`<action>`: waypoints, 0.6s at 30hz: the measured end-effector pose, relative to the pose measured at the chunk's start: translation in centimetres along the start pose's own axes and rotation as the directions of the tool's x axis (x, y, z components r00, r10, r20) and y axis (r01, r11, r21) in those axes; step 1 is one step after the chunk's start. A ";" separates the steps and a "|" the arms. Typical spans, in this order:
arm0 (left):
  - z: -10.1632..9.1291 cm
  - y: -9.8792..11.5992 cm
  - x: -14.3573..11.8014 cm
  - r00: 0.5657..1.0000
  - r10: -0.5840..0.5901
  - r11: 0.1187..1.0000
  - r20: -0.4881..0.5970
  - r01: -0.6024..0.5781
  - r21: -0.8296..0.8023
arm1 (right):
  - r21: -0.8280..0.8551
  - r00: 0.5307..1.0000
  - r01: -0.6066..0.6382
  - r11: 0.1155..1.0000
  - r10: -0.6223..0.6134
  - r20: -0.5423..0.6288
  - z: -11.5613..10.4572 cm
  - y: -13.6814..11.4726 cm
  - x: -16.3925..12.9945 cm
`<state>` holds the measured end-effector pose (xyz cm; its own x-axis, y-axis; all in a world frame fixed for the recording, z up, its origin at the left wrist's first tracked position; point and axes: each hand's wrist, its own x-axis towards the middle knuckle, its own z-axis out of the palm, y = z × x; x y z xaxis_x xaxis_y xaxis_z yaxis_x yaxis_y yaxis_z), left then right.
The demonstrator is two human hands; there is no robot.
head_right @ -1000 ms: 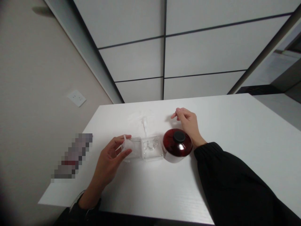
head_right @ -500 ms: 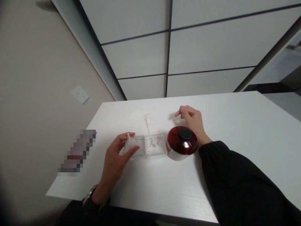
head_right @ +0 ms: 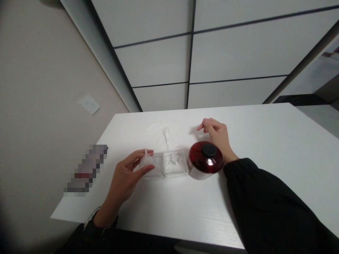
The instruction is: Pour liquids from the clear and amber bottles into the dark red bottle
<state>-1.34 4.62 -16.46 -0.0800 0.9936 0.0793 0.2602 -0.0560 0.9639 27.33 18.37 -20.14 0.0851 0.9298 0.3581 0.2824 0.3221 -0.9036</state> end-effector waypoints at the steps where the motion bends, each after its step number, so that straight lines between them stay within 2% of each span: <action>1: 0.0 0.0 0.0 1.000 0.020 1.000 0.012 -0.020 0.017 | 0.051 1.000 -0.026 0.998 0.025 0.018 0.1 -0.1 0.0; 4: 0.2 0.1 -0.1 0.997 0.071 0.995 0.042 -0.073 0.063 | 0.238 0.983 -0.150 0.959 0.119 0.140 0.3 -0.5 -0.2; 6: 0.4 0.2 -0.1 0.995 0.084 0.993 0.049 -0.088 0.085 | 0.291 0.944 -0.260 0.921 0.180 0.275 0.3 -0.9 -0.6; 10: 0.5 0.3 -0.2 0.996 0.081 0.990 0.035 -0.085 0.110 | 0.236 0.787 -0.451 0.861 0.260 0.559 0.0 -1.6 -1.5; 12: 0.5 0.2 -0.2 0.997 0.075 0.991 0.031 -0.078 0.112 | 0.176 0.716 -0.487 0.855 0.276 0.641 -0.2 -1.5 -1.8; 14: 0.5 0.1 -0.2 0.997 0.071 0.991 0.032 -0.074 0.111 | 0.121 0.674 -0.487 0.865 0.284 0.682 -0.4 -1.2 -2.0; 18: 0.5 0.1 -0.2 0.996 0.080 0.989 0.028 -0.083 0.119 | 0.107 0.662 -0.457 0.883 0.257 0.704 -0.3 -1.0 -1.9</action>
<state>-0.84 4.42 -16.53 -0.0317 0.9883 0.1489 0.3790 -0.1260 0.9168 27.18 16.17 -19.83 -0.5439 0.8236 -0.1608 0.1080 -0.1213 -0.9867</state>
